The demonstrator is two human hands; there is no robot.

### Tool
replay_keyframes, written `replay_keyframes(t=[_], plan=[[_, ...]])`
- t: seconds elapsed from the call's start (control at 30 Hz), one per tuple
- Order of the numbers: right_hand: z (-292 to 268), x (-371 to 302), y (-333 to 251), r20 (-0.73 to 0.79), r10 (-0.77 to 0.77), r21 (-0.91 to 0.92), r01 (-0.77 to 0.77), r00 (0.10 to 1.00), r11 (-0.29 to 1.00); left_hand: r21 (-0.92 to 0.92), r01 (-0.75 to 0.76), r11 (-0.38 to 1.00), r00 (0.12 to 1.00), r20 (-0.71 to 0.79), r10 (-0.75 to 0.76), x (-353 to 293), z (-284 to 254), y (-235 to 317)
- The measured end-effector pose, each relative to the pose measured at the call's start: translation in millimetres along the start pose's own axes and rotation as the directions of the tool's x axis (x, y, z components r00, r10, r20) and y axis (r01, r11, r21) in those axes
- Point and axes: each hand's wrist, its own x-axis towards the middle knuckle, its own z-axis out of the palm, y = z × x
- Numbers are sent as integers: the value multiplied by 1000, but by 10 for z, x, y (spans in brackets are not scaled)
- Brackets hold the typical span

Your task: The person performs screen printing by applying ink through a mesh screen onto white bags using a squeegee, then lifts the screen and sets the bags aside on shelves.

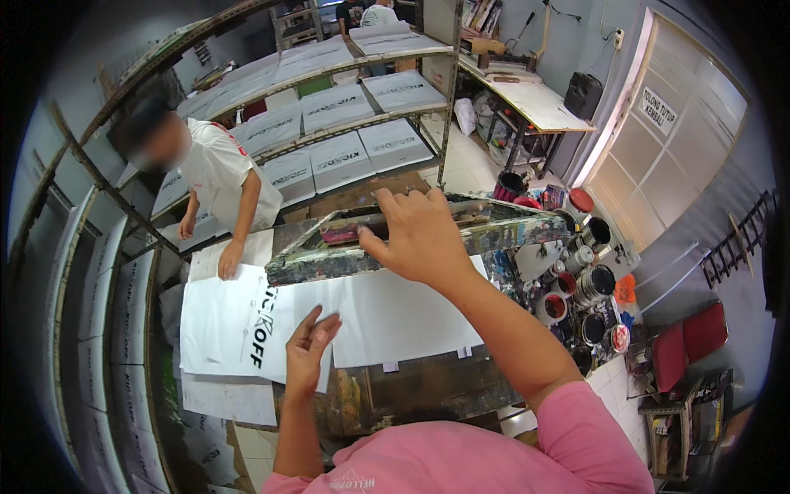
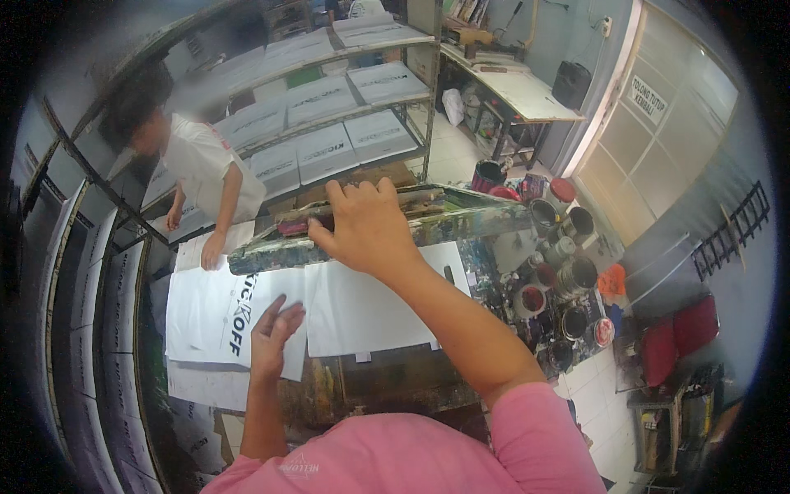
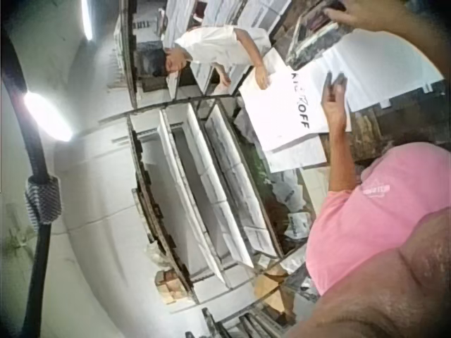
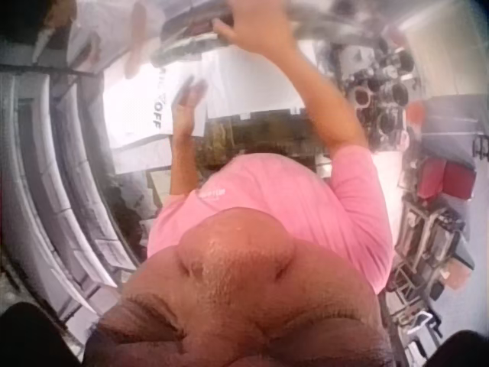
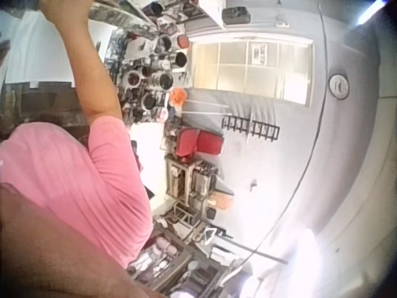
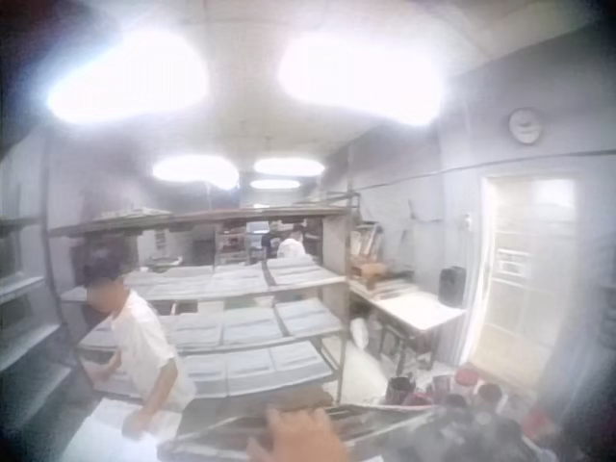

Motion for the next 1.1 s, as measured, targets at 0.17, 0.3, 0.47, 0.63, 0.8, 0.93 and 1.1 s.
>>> replay_keyframes(t=[0.17,0.3,0.47,0.63,0.8,0.93,1.1], plan=[[62,-796,-251,105,-24,-44,29,994,999,-653,82,753,992,-23,-127,-244,211,301],[357,-1704,-259,306,-113,17,113,945,993,-627,359,691,886,-4,-464,-702,62,-210],[924,-2667,-128,591,-43,187,-85,806,979,-570,490,659,742,-125,-659,-1022,-11,-1201],[1255,-3135,-233,666,-46,181,-102,744,978,-600,584,547,628,-93,-773,-1044,-277,-2043],[1642,-3307,-142,582,-87,156,-6,808,988,-574,652,496,577,-49,-815,-922,-334,-2199],[2170,-2847,150,528,-73,170,-21,846,985,-574,675,463,538,-46,-841,-938,-330,-2128],[2981,-1882,731,475,-30,101,-21,880,995,-595,689,414,491,-37,-870,-787,-278,-1936]])
